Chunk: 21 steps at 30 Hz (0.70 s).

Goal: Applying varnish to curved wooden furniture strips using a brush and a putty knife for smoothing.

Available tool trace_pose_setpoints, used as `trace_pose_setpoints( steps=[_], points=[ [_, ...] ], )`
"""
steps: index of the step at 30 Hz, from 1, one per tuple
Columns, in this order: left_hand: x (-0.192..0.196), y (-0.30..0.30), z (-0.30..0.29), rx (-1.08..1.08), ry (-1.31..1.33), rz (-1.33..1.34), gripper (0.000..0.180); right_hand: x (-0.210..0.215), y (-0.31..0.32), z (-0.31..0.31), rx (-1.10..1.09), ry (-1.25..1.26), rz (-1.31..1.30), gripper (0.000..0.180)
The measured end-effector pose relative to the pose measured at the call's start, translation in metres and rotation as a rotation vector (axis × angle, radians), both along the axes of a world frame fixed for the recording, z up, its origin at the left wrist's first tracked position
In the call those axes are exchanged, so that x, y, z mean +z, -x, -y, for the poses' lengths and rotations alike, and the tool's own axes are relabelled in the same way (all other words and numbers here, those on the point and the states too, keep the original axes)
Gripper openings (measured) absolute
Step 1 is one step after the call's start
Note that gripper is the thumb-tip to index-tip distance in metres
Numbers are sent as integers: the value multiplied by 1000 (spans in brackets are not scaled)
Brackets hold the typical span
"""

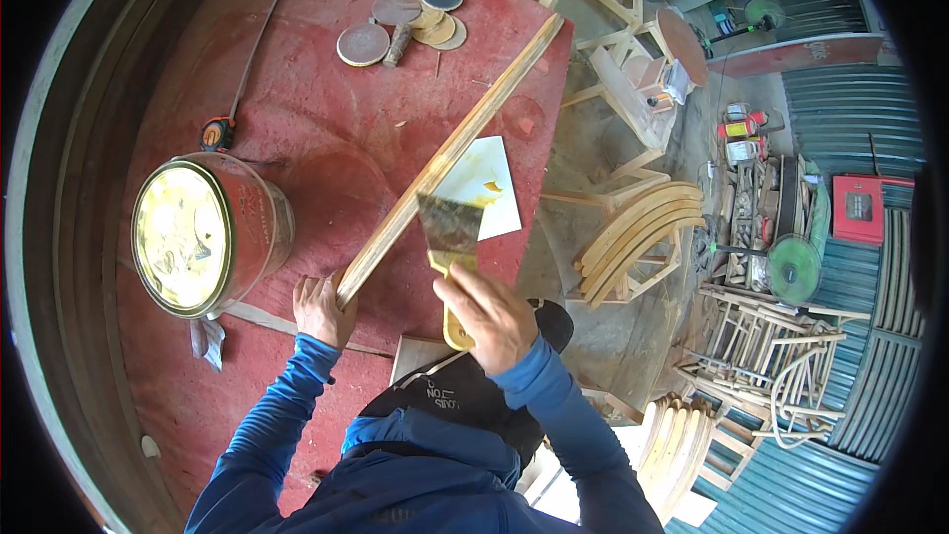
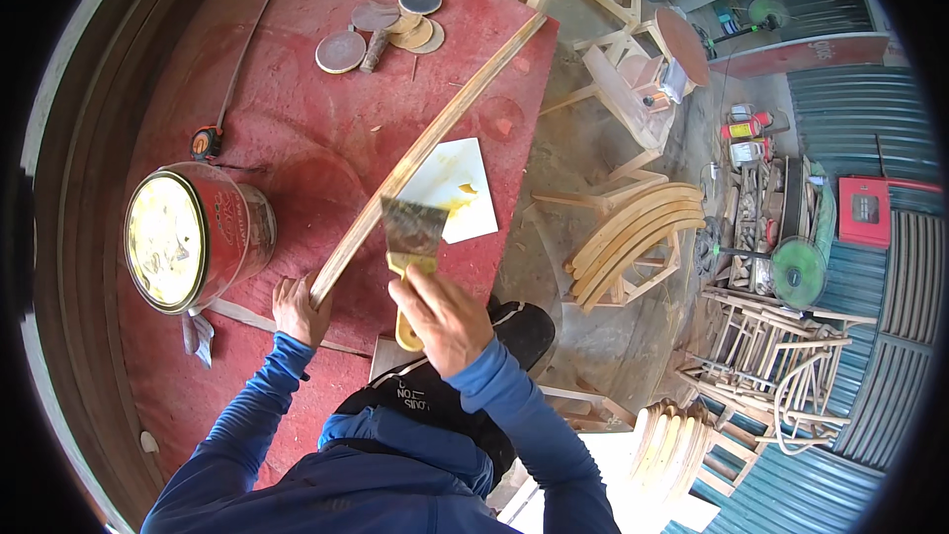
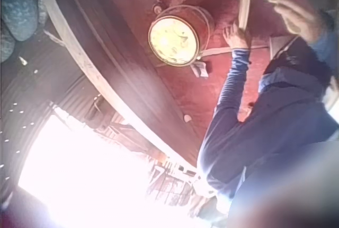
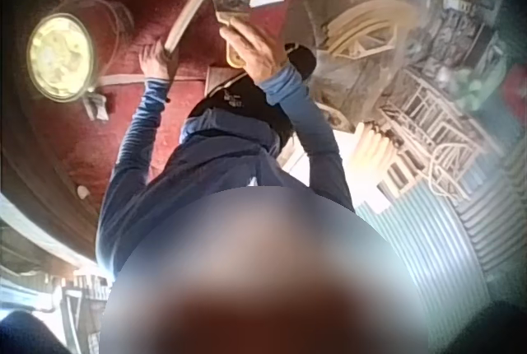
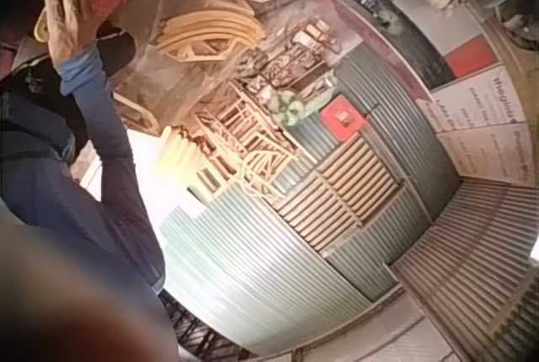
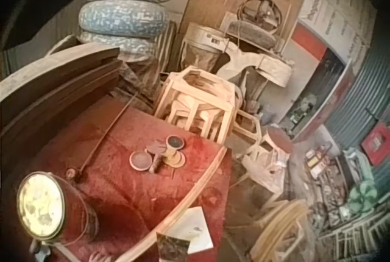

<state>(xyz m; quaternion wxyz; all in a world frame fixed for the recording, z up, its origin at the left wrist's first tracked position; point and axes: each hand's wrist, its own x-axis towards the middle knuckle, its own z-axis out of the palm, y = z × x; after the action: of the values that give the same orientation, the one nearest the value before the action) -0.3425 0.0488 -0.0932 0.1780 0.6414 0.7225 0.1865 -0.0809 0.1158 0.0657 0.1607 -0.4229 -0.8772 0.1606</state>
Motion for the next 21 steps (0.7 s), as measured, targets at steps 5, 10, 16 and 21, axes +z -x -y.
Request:
trace_pose_setpoints(
  steps=[5,10,16,21],
  points=[
    [1,0,-1,6,19,-4,41,20,-10,-6,-314,115,-316,35],
    [-2,2,-1,-6,-17,-11,39,1,-55,-20,-477,-4,-158,27],
    [-4,3,-1,2,-3,7,39,-9,-81,-19,-520,13,-160,28],
    [1,2,-4,21,-13,11,36,-36,-96,-28,-523,79,-166,27]
  ],
)
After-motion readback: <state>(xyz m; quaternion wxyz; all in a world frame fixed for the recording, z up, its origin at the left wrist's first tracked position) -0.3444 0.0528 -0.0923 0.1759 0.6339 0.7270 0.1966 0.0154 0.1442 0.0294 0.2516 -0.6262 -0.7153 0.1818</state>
